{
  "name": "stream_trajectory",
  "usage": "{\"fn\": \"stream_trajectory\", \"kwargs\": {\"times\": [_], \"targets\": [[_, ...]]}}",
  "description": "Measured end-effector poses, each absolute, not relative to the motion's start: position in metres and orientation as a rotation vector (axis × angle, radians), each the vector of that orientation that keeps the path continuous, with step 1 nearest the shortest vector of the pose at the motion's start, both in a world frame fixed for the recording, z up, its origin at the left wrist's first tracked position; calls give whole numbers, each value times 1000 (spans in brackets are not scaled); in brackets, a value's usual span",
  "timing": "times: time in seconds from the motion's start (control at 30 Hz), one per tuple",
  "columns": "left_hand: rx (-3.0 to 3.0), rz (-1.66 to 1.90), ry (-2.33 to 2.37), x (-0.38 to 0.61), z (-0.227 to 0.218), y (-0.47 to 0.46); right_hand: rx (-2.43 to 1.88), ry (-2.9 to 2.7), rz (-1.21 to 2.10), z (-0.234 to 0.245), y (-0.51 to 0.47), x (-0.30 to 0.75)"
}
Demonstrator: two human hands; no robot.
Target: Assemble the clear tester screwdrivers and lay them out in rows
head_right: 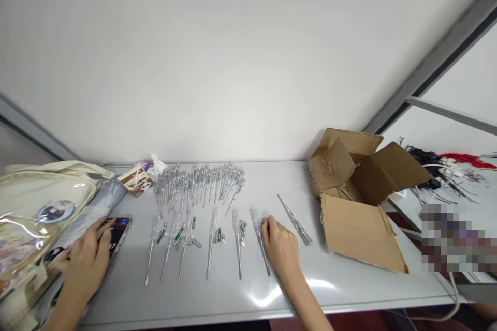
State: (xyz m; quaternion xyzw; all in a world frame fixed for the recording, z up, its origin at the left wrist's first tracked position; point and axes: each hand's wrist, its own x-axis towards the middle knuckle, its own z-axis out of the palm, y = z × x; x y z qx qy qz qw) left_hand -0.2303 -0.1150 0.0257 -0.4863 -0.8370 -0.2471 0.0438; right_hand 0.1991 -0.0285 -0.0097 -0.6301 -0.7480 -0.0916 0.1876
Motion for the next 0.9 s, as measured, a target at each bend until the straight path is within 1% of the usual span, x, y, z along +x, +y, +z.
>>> {"fn": "stream_trajectory", "kwargs": {"times": [0.27,0.43,0.67,0.9], "targets": [[-1505,-710,-2471,-226,30,-118,-1750,-2093,-277,-10,-28,199],[-1476,-674,-2520,-229,31,-116,-1752,-2100,-272,-10,-29,199],[-1496,-747,-2545,-234,27,-115,-1767,-2106,-260,-10,-28,199],[-1427,-804,-2493,-225,39,-122,-1771,-2105,-264,-12,-28,199]]}}
